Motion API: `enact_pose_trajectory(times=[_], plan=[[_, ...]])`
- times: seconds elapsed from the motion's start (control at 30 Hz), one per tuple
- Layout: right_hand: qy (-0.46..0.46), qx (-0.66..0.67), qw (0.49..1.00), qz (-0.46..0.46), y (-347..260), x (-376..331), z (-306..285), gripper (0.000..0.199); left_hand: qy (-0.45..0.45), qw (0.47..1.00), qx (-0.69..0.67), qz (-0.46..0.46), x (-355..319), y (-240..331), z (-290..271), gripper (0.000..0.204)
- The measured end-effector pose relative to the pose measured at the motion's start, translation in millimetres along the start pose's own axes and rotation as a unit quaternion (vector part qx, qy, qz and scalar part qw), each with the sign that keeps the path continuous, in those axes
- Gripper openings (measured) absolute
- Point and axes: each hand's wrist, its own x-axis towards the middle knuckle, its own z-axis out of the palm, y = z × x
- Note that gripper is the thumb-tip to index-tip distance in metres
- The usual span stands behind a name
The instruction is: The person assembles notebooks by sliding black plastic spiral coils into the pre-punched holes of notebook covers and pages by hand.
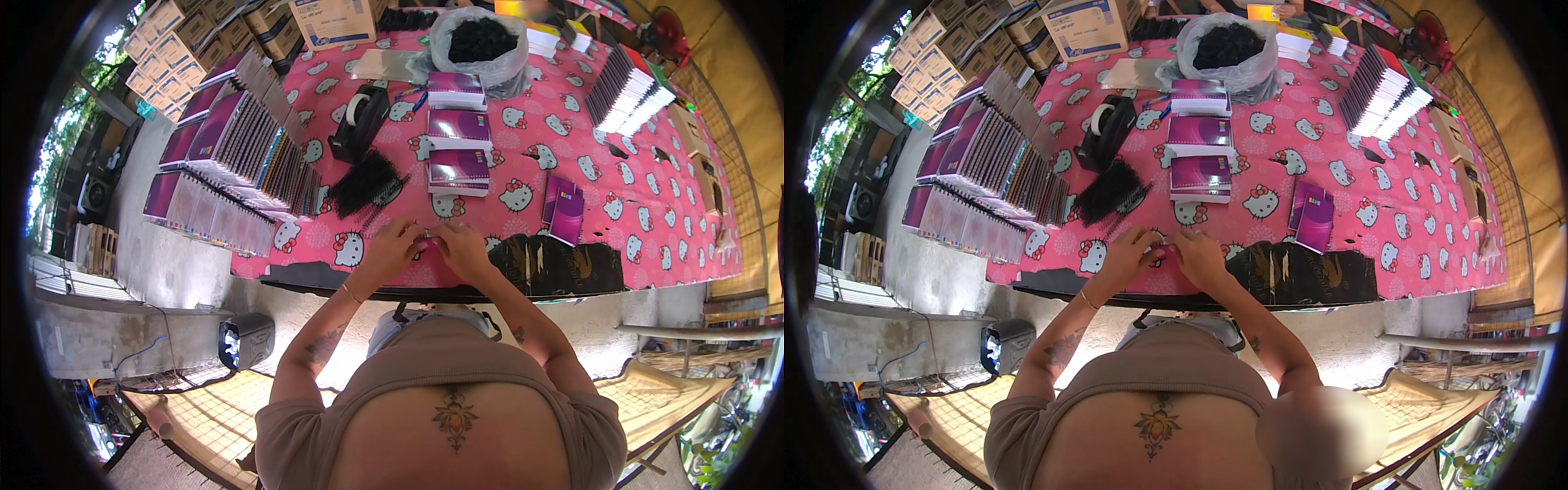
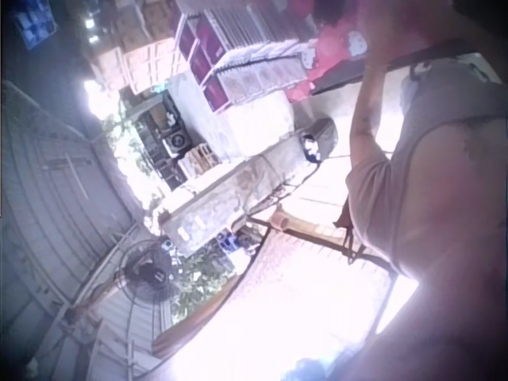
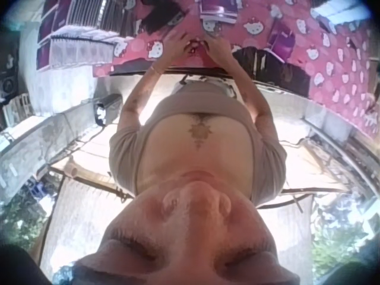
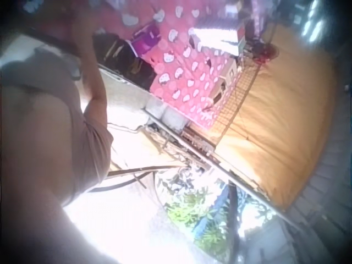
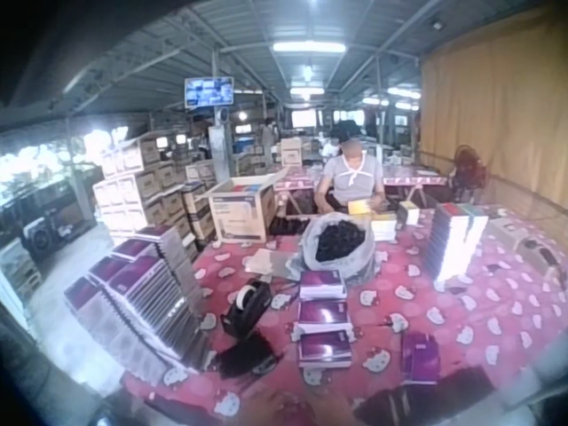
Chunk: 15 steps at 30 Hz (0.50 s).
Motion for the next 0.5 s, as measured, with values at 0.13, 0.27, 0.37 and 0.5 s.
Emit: enact_pose_trajectory(times=[0.13, 0.27, 0.37, 0.5], plan=[[0.019, 0.0, 1.0, -0.01, -6, 0, 2, 0.013, -0.008, 1.0, -0.003, -0.014, -3, -6, 1, 0.018], [0.014, -0.004, 1.0, 0.002, -4, -3, 1, 0.012, -0.045, 0.997, -0.05, -0.036, 3, 2, -6, 0.014], [0.011, 0.002, 1.0, 0.007, -6, -3, 0, 0.011, -0.067, 0.997, -0.033, -0.026, 4, 0, -11, 0.013], [0.013, 0.008, 1.0, 0.005, -12, -1, -1, 0.01, -0.062, 0.998, -0.008, -0.016, -2, -11, -5, 0.015]])
